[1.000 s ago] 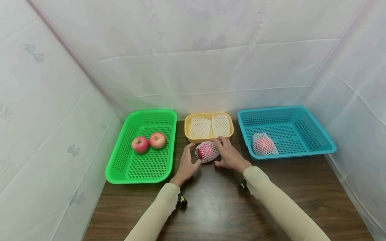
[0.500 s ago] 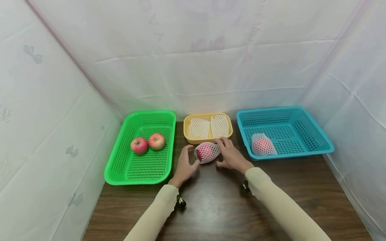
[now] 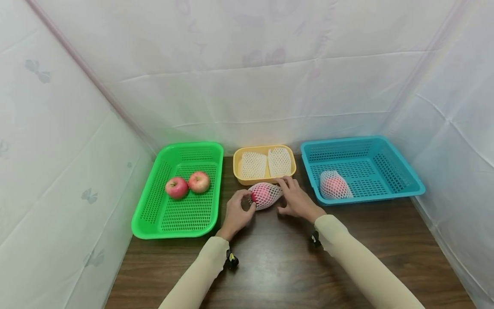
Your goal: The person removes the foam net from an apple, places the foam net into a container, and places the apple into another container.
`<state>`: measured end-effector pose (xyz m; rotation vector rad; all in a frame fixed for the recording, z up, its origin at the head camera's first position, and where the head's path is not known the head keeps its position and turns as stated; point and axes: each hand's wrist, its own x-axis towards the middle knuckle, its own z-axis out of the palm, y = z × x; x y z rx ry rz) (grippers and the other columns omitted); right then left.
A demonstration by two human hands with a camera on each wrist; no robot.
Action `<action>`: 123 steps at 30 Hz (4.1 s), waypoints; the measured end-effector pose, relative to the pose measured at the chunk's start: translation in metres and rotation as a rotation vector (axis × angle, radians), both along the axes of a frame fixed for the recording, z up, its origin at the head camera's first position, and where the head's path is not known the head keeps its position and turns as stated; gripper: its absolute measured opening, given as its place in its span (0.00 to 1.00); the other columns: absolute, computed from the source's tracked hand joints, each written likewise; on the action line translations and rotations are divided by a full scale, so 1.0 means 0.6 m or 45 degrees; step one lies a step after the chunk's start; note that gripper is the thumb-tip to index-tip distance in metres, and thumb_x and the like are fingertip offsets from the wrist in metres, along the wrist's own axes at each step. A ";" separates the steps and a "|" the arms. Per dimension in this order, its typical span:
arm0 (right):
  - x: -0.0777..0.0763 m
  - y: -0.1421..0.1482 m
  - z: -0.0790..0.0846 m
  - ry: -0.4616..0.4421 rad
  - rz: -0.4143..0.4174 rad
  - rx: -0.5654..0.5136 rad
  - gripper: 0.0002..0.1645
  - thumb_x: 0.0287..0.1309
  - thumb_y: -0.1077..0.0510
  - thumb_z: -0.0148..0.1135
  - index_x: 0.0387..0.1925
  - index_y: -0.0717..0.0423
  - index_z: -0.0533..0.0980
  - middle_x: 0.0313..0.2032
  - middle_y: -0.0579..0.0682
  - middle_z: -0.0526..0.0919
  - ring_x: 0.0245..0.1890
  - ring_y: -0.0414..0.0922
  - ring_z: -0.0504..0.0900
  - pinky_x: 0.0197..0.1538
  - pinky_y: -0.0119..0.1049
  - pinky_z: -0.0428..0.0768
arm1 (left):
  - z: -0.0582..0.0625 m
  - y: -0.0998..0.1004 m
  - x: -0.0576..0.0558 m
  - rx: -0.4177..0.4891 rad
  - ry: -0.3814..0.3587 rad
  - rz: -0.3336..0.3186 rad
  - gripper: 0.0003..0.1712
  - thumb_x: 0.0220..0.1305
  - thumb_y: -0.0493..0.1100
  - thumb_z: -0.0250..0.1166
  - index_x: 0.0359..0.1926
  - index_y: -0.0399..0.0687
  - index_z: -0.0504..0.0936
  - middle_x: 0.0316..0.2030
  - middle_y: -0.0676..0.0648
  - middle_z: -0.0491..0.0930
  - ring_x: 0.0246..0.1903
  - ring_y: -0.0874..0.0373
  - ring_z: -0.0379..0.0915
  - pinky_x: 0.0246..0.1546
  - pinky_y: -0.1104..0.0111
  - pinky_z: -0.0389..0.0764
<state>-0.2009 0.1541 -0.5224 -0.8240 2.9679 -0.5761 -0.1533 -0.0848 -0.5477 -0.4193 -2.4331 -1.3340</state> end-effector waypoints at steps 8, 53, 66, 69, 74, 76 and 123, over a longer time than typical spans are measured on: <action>0.001 0.002 -0.002 -0.008 -0.016 -0.004 0.60 0.39 0.45 0.80 0.71 0.45 0.54 0.63 0.53 0.58 0.58 0.52 0.63 0.52 0.48 0.78 | 0.000 0.008 -0.009 -0.100 0.080 -0.028 0.31 0.54 0.39 0.72 0.60 0.39 0.76 0.58 0.41 0.77 0.58 0.50 0.73 0.58 0.56 0.74; 0.009 0.007 -0.004 -0.031 0.120 -0.061 0.57 0.46 0.53 0.78 0.73 0.44 0.55 0.66 0.51 0.60 0.62 0.51 0.65 0.56 0.49 0.76 | -0.012 0.044 -0.044 -0.188 -0.173 -0.146 0.44 0.47 0.35 0.77 0.64 0.43 0.67 0.62 0.43 0.71 0.59 0.51 0.70 0.61 0.59 0.71; 0.007 0.006 -0.014 -0.013 0.136 -0.067 0.55 0.51 0.55 0.75 0.75 0.46 0.54 0.70 0.47 0.60 0.68 0.47 0.64 0.65 0.46 0.68 | -0.017 0.048 -0.047 -0.235 -0.177 -0.136 0.44 0.47 0.35 0.77 0.64 0.42 0.66 0.61 0.43 0.71 0.59 0.51 0.70 0.61 0.60 0.71; 0.006 0.003 -0.012 -0.023 0.134 -0.067 0.54 0.51 0.55 0.75 0.75 0.47 0.54 0.70 0.47 0.61 0.68 0.47 0.64 0.65 0.46 0.68 | -0.015 0.045 -0.046 -0.240 -0.207 -0.128 0.45 0.46 0.35 0.77 0.64 0.43 0.65 0.61 0.43 0.71 0.59 0.52 0.70 0.61 0.61 0.71; 0.004 0.001 -0.012 -0.029 0.125 -0.064 0.52 0.52 0.56 0.74 0.74 0.47 0.56 0.69 0.48 0.64 0.67 0.48 0.66 0.64 0.47 0.70 | -0.012 0.041 -0.042 -0.224 -0.269 -0.115 0.47 0.45 0.34 0.78 0.65 0.44 0.63 0.60 0.43 0.72 0.57 0.52 0.71 0.60 0.60 0.71; 0.003 -0.001 -0.012 -0.018 0.125 -0.058 0.49 0.53 0.55 0.73 0.73 0.46 0.58 0.67 0.48 0.66 0.65 0.47 0.68 0.63 0.47 0.71 | -0.010 0.040 -0.040 -0.211 -0.289 -0.113 0.48 0.44 0.34 0.78 0.65 0.45 0.62 0.59 0.43 0.72 0.57 0.52 0.71 0.60 0.60 0.72; -0.008 -0.013 0.017 0.271 0.085 0.030 0.12 0.62 0.56 0.65 0.47 0.46 0.83 0.40 0.44 0.81 0.37 0.40 0.80 0.41 0.37 0.82 | -0.026 -0.026 0.010 -0.172 -0.162 0.073 0.48 0.44 0.43 0.79 0.66 0.42 0.66 0.58 0.41 0.74 0.54 0.50 0.73 0.55 0.55 0.75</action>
